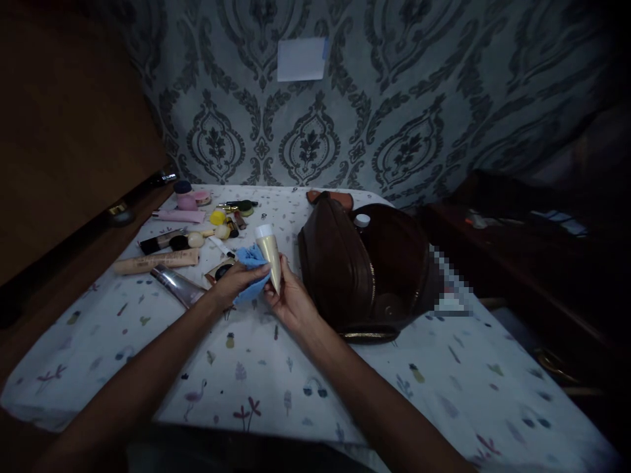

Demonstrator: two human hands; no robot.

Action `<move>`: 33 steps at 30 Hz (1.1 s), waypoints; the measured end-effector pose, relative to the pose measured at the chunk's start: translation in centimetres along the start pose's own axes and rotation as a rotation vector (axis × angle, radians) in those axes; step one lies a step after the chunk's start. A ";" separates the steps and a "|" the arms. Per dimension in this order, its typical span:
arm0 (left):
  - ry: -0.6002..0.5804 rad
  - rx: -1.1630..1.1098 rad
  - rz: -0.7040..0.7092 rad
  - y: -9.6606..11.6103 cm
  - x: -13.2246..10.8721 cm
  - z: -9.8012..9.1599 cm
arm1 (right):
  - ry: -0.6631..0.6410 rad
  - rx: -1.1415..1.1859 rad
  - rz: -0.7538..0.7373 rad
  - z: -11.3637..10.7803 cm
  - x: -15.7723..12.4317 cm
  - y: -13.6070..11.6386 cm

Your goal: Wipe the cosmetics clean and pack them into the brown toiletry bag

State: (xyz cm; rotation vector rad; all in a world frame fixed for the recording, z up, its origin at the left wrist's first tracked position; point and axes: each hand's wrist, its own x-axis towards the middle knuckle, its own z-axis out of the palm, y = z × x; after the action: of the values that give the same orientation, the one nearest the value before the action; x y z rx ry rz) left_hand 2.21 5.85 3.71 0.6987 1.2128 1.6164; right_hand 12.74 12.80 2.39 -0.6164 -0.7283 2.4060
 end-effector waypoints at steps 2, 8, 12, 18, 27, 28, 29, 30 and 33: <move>0.054 -0.016 0.042 -0.1 0.2 0.2 | 0.037 -0.016 0.014 0.0 -0.1 0.2; 0.182 -0.075 0.084 -0.2 0.6 0.5 | -0.006 -0.190 -0.183 0.5 -0.9 1.0; 0.220 -0.088 0.102 -0.1 0.7 0.6 | -0.012 -0.237 -0.237 0.3 -1.0 1.2; 0.238 -0.081 0.165 0.4 0.7 0.6 | 0.000 -0.240 -0.214 0.3 -1.0 0.7; 0.133 -0.120 0.119 0.0 0.8 -0.1 | 0.047 -0.084 -0.108 1.0 -1.1 -0.2; 0.105 -0.118 0.098 -0.2 0.7 -0.2 | 0.043 -0.061 -0.086 1.1 -1.1 -0.3; 0.071 -0.118 0.081 -0.2 0.7 -0.3 | 0.038 -0.034 -0.060 1.1 -1.1 -0.3; 0.034 -0.119 0.070 -0.3 0.6 -0.4 | 0.030 -0.005 -0.029 1.1 -1.1 -0.3; -0.044 -0.116 0.062 -0.2 0.2 -0.4 | 0.012 0.047 0.081 0.9 -1.0 0.0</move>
State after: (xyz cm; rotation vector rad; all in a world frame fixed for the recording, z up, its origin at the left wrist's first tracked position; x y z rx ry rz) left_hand 1.86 5.92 3.40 0.7006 1.0665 1.6997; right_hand 12.96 11.83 3.35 -0.6525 -0.6517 2.4836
